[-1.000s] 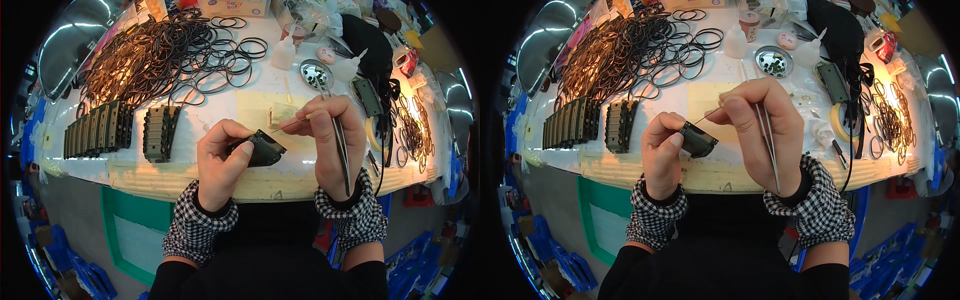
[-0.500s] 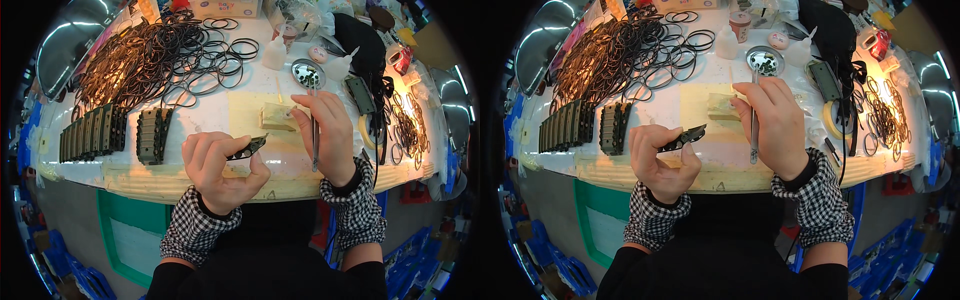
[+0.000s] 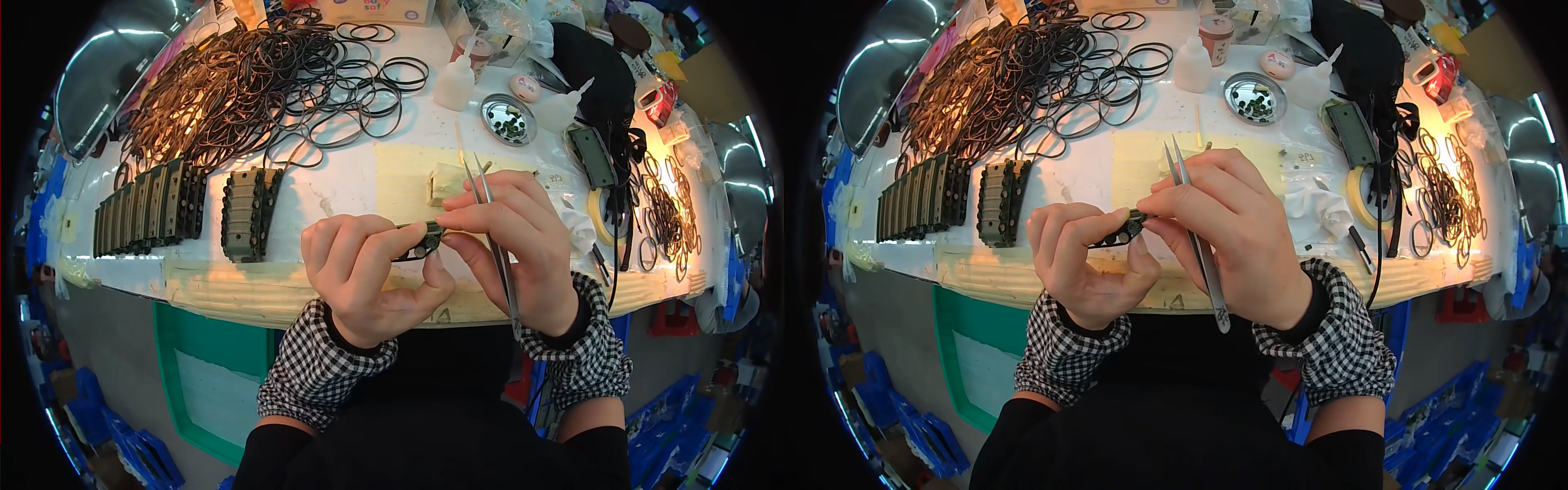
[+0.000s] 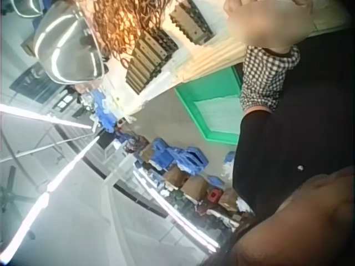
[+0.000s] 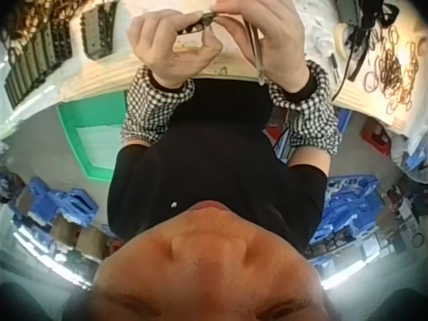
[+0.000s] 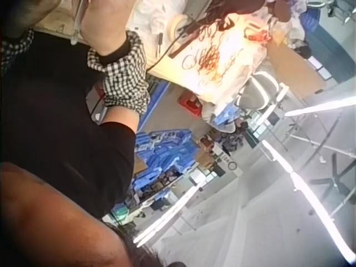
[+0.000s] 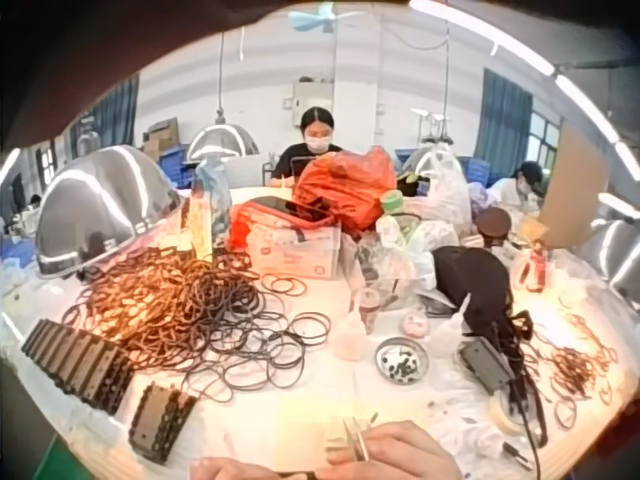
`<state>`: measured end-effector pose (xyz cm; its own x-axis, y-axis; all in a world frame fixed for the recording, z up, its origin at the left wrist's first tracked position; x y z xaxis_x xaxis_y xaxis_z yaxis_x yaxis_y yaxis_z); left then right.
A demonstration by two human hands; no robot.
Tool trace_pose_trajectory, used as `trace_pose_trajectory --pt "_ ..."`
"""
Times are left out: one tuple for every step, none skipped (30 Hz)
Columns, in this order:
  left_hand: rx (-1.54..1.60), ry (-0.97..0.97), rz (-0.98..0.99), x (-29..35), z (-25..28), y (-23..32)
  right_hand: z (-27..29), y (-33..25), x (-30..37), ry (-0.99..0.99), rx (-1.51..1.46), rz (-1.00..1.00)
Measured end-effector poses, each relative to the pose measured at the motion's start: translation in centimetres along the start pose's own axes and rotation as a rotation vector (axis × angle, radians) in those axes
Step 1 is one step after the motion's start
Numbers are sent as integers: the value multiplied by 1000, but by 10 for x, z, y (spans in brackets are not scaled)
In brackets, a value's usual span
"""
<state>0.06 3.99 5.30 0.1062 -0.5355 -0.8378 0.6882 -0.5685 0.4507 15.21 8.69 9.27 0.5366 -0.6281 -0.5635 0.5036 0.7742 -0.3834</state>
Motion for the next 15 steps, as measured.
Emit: trace_pose_trajectory --pt "-2 -3 2 0 0 0 0 0 -1 -12 -6 2" --pt "2 1 4 1 0 -1 1 0 -2 -23 -12 4" --pt "5 5 5 2 -1 -2 2 0 -3 -35 -18 7" --pt "7 9 6 2 -1 -2 2 0 -4 -39 -18 9" --pt "4 6 4 2 -1 -2 3 0 -4 -43 -19 12" --pt "1 4 1 2 -1 -1 3 0 -4 -47 -20 14" --pt "-1 1 -2 1 -1 -1 3 0 -4 -51 -25 18" --pt "8 -7 -4 1 -1 -1 4 1 -4 -55 -30 21" --pt "17 -15 -6 0 0 -1 4 2 -5 -59 -35 25" --pt "25 -24 -8 0 0 -1 4 2 -5 -56 -31 45" --pt "24 -28 -8 0 0 -1 4 4 -5 -53 -27 66" --pt "23 -32 -8 0 0 -1 4 4 -5 -51 -23 86" --pt "21 -35 -7 0 1 -1 3 4 -6 -66 -29 72" --pt "22 -34 -12 0 1 0 4 3 -6 -81 -35 59" --pt "23 -33 -18 1 1 0 4 3 -6 -96 -41 45"
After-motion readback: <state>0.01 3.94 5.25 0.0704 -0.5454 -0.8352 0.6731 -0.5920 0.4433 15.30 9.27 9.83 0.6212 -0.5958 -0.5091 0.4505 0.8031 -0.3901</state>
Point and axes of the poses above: each hand's wrist, its own x-axis away from the middle knuckle, its own z-axis out of the back of the hand, y = z × x, the point moved 4 cm from there along -x, towards the middle knuckle, and after that the axes turned 8 degrees about x, right-handed, at the moved point
